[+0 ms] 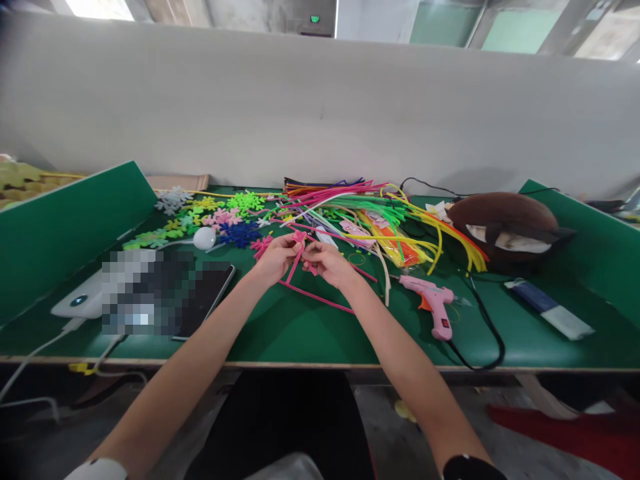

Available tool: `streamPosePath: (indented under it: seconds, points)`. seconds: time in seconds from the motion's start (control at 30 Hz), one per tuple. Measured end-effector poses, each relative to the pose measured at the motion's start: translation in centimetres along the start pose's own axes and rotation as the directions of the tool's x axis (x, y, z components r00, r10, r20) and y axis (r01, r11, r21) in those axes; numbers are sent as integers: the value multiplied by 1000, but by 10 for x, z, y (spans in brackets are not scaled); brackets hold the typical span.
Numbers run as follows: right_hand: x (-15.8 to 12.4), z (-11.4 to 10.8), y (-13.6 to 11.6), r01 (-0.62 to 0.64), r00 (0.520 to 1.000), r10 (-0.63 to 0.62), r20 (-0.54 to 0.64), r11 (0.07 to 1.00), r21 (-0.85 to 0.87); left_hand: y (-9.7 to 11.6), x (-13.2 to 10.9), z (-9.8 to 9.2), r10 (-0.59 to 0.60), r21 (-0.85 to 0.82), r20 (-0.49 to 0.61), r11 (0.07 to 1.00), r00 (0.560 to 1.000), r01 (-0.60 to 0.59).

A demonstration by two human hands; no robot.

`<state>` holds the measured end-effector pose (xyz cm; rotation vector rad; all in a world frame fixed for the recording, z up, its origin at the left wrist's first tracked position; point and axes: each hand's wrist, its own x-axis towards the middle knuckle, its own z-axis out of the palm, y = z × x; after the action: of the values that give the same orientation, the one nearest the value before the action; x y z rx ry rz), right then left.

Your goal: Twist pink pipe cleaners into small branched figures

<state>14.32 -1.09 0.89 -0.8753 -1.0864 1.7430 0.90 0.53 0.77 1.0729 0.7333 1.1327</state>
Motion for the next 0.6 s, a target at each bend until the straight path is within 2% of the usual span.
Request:
streamPosePath:
  seconds: [0.1,0.2,0.27,0.33,0.43,0.6]
  points:
    - [1,2,3,-28,1000,28,-5,1000,-2,-2,0,1,52,82,-17,995,999,-50]
    - [1,0,3,-3,999,-1,-42,994,-110,-4,2,-1,129,198,-38,973,991,-119]
    - [2,-2,2,66,992,-86,-89,977,-201,-5,4,-2,188,264,-53,950,981,-168]
    - [3,-3,1,177,965,-219,-147,951,-255,-5,4,-3,211,291,-31,937,977,-193]
    - [3,-4,-3,298,916,-364,-166,898,-325,-6,3,-1,125,277,50,952,991,-134]
    - [3,-9,-8,338,880,-459,-120,784,-521,-3,-3,1,-27,197,121,980,992,2]
